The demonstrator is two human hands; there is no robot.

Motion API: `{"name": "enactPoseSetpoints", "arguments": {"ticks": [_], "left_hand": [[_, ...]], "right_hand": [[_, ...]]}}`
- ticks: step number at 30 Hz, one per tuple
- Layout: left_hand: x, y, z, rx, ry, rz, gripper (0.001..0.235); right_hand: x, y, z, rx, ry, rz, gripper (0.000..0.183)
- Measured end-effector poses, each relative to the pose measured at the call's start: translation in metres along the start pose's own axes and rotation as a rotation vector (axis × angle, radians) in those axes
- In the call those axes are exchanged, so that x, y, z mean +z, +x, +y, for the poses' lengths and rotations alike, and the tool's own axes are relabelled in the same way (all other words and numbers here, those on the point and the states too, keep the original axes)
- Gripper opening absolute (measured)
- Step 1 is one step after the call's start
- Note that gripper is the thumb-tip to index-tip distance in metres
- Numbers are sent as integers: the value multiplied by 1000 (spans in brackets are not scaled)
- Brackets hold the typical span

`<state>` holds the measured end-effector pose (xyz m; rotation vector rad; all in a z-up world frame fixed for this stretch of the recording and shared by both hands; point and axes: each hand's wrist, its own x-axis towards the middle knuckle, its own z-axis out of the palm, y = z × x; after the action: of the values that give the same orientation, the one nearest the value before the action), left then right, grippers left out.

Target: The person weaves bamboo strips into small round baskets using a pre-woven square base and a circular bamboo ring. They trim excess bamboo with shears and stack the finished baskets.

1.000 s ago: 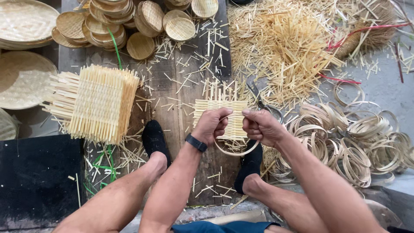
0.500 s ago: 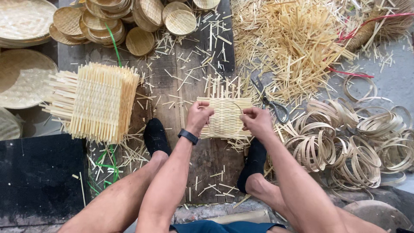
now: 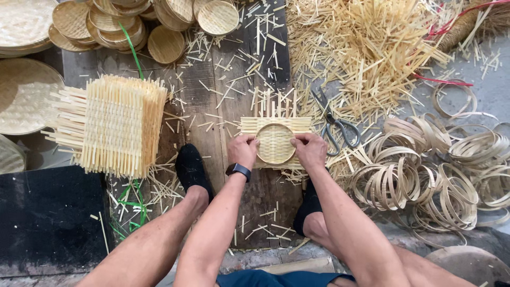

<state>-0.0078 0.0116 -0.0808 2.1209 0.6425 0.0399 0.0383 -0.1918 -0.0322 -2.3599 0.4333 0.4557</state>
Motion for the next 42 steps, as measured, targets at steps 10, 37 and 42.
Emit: {"name": "enactPoseSetpoints", "arguments": {"ticks": [10,37,42], "left_hand": [[10,18,-10,-182,-26,-17,13],[5,23,-21,-152,-3,-98,13],[15,25,-44,-148,-119,-114,15]], "right_hand": [[0,4,-3,-18,73,8,21],[14,22,23,-117,91,46,24],[21,46,40,-189,6,-13,22]]}}
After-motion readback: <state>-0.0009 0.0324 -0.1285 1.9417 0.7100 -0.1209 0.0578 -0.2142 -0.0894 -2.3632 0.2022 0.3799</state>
